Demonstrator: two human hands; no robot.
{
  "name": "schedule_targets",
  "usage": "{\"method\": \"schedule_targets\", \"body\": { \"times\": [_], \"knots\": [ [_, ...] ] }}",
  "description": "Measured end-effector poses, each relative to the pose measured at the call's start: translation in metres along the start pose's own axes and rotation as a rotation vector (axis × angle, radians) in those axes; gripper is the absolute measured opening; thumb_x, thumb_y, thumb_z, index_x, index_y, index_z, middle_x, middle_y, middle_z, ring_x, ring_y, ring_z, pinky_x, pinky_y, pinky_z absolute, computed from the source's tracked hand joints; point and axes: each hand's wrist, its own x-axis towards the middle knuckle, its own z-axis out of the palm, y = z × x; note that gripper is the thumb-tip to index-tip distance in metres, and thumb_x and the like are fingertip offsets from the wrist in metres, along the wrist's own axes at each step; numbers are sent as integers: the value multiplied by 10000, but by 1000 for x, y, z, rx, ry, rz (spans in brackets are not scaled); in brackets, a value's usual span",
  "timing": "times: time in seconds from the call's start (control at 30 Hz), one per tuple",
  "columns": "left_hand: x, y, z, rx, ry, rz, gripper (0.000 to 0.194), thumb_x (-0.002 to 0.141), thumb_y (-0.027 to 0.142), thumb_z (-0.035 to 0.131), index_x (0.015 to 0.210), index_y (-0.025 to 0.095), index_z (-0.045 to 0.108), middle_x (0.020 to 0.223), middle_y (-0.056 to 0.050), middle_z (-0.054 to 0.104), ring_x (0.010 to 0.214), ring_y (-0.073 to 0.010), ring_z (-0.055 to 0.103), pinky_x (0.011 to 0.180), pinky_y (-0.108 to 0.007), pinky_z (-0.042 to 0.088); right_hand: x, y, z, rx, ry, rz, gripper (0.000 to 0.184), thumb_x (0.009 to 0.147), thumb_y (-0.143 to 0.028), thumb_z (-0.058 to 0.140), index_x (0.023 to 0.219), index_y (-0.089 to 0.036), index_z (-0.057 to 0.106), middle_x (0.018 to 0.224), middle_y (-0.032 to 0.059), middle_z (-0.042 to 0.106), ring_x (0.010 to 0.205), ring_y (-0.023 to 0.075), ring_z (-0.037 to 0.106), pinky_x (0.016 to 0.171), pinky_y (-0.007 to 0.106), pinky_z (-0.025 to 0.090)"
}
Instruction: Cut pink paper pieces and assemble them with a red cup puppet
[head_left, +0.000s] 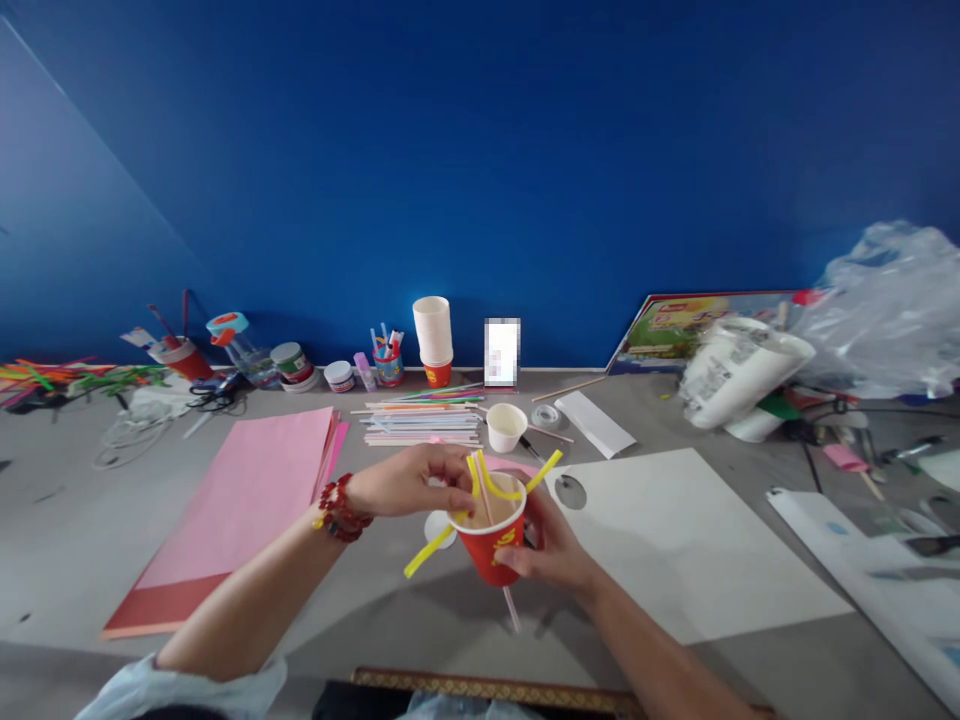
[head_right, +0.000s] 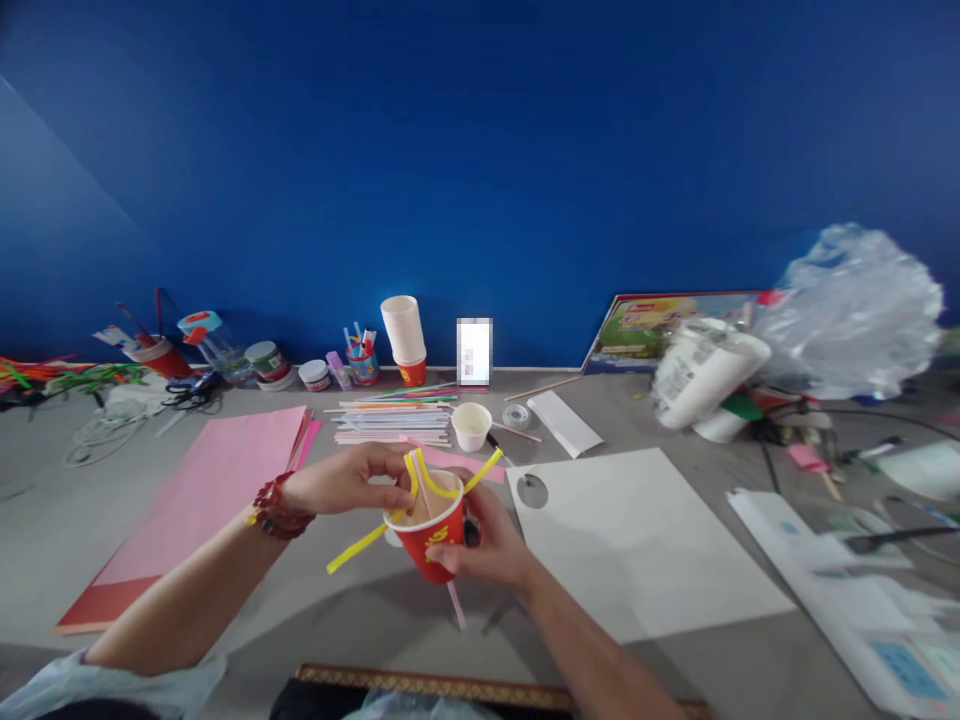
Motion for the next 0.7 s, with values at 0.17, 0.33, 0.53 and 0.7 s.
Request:
{"method": "schedule_targets", "body": {
  "times": [0.17,0.33,0.53,0.7],
  "knots": [
    [-6,-1,-2,-1,-33,-32,260,925,371,546,820,152,638,874,-33,597,808,-154,546,749,-253,446,-2,4,0,28,42,29,643,667,-369,806,1245,-242,555,1123,69,662,969,231,618,801,329,503],
    [-11,1,-2,81,-28,8,240,898,370,601,797,156,639,942,-42,614,895,-172,559,845,-272,432,-2,2,4,101,47,5,619,697,-373,805,1255,-268,560,1160,66,654,983,227,613,817,329,503],
    [-10,5,1,39,5,-13,229,917,343,566,792,158,616,908,-28,595,859,-153,548,814,-251,429,-1,-2,8,134,54,-7,603,714,-384,799,1258,-290,555,1186,63,639,1011,233,606,826,334,500],
    [-10,6,2,43,23,-17,220,930,340,525,810,165,582,895,-25,575,839,-152,526,793,-258,424,0,-1,9,128,58,-16,621,717,-398,799,1270,-303,533,1210,68,628,1045,240,602,842,344,499]
  ]
}}
